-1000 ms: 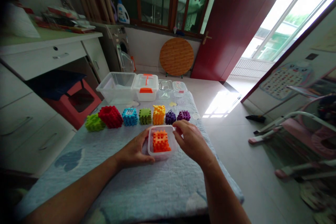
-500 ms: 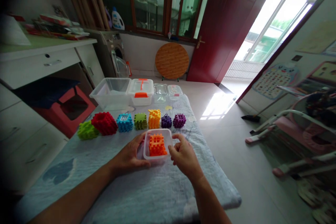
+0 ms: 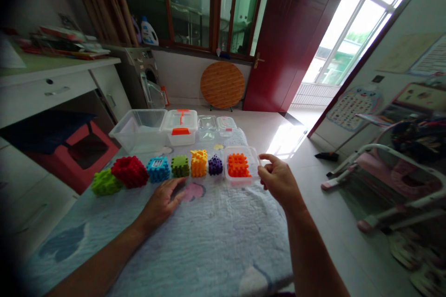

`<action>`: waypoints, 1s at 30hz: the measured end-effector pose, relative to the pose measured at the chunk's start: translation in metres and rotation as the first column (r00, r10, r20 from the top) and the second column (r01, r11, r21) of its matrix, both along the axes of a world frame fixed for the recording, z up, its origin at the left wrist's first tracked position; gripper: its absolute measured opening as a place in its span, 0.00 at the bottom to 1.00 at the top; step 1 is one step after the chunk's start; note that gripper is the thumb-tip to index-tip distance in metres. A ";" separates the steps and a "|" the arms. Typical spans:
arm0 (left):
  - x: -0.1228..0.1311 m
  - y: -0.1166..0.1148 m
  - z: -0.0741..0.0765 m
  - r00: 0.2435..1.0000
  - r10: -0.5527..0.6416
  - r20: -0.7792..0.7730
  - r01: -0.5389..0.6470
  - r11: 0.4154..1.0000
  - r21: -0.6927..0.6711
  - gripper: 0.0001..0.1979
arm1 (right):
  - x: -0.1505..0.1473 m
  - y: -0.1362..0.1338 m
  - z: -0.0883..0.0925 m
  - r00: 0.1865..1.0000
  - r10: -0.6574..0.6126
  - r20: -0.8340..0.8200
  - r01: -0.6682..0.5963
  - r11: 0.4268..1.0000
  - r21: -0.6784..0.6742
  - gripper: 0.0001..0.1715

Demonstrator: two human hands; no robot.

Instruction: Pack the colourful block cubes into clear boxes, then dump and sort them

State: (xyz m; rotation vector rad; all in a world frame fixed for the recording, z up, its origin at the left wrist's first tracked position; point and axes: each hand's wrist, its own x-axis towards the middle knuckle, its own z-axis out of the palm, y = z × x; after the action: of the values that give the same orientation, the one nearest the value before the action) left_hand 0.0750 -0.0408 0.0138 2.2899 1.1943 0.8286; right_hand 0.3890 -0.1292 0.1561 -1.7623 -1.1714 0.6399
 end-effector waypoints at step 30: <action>-0.010 0.012 -0.016 0.981 0.076 -0.176 -0.064 0.995 0.072 0.15 | 0.081 0.163 -0.073 0.988 -0.049 0.149 0.070 0.988 -0.135 0.25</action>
State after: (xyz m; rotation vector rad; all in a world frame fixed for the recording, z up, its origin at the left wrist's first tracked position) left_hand 0.0650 -0.0291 -0.0025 2.4309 1.3509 0.7082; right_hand 0.4705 0.0342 0.0830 -1.9829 -1.1908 0.5782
